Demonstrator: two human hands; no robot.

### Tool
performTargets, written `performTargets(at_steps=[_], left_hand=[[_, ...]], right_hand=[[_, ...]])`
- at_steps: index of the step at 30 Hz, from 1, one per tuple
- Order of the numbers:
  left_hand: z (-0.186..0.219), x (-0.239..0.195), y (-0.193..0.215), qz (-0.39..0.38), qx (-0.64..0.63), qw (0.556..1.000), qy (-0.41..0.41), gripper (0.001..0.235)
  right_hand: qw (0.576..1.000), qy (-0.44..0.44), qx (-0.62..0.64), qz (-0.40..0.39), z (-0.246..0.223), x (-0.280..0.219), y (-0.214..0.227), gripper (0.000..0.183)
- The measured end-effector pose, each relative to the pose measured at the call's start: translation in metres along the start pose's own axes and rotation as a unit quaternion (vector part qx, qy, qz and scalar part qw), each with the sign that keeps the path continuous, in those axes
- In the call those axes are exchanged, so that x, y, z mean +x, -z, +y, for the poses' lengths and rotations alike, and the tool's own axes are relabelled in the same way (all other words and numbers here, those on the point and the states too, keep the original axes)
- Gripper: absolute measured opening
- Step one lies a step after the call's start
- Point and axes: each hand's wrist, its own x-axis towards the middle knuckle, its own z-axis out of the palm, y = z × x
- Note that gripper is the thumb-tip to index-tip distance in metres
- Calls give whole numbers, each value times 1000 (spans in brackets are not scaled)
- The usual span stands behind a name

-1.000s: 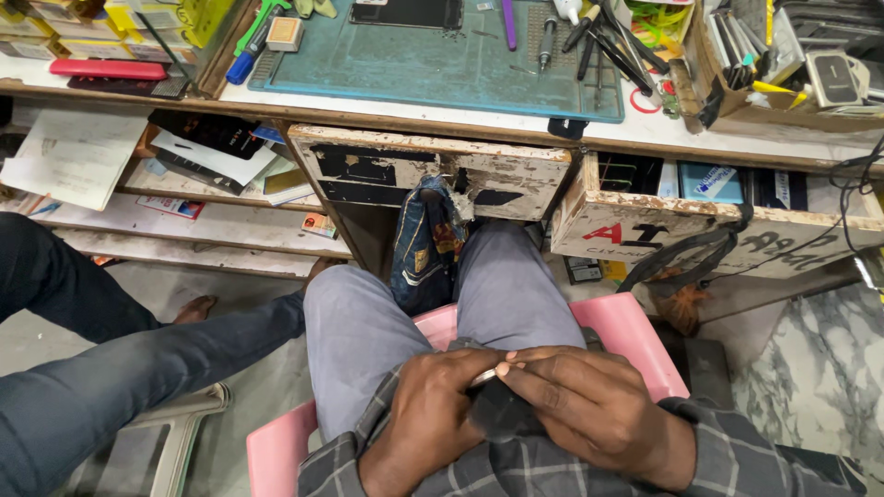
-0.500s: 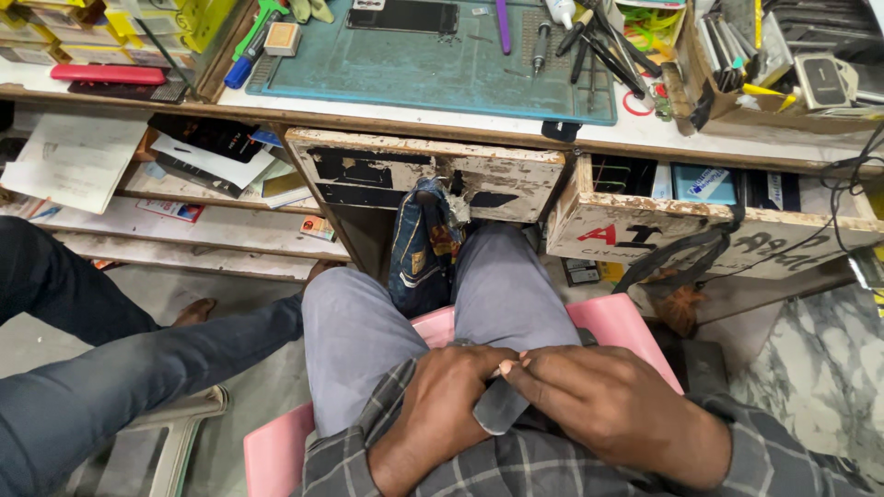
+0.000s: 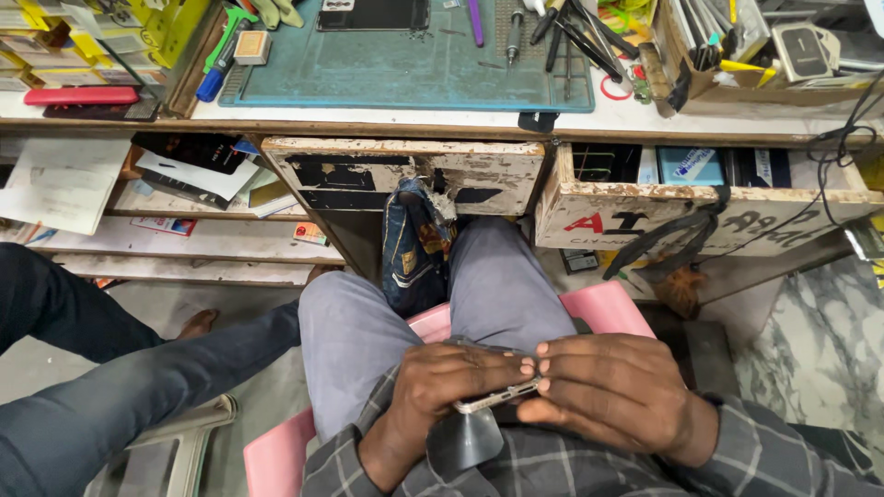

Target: The person uses a screwdriver to remove screws from the back of a disassembled smartphone. They then lift the back cover and remove a small metal bracket from the phone's interior.

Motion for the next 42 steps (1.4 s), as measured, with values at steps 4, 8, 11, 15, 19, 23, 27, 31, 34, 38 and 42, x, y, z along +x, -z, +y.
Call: performTargets(at_steps=[4, 8, 11, 15, 19, 23, 27, 31, 34, 38, 42], left_hand=[[-8, -3, -1, 0, -65, 998, 17, 30], [-14, -9, -4, -9, -111, 993, 44, 29], [-17, -9, -3, -14, -121, 991, 47, 29], [-13, -3, 2, -17, -107, 992, 59, 31], [8, 10, 18, -87, 20, 979, 181, 36], [27, 23, 21, -138, 135, 950, 246, 31], [38, 31, 20, -157, 179, 939, 248, 46], [32, 35, 19, -211, 139, 899, 358, 45], [28, 35, 13, -197, 140, 898, 368, 31], [24, 31, 0, -164, 143, 900, 378, 28], [25, 24, -6, -164, 162, 901, 367, 26]], right_hand=[[999, -24, 37, 6, -1, 1, -6, 28], [998, -30, 51, 8, -2, 0, -9, 25], [998, -35, 51, 5, -2, 0, -9, 25], [998, -53, 35, -8, -2, 3, -10, 27], [999, -44, 29, -3, -5, 8, -10, 37], [998, -55, 25, -27, -11, 9, -5, 40], [988, -132, 27, -75, -12, 9, -4, 42], [982, -171, 36, -69, -11, 5, -6, 42], [977, -199, 41, -64, -10, 0, -8, 41], [962, -255, 25, -94, -7, -8, -13, 37], [973, -209, 36, -95, -5, -15, -14, 43]])
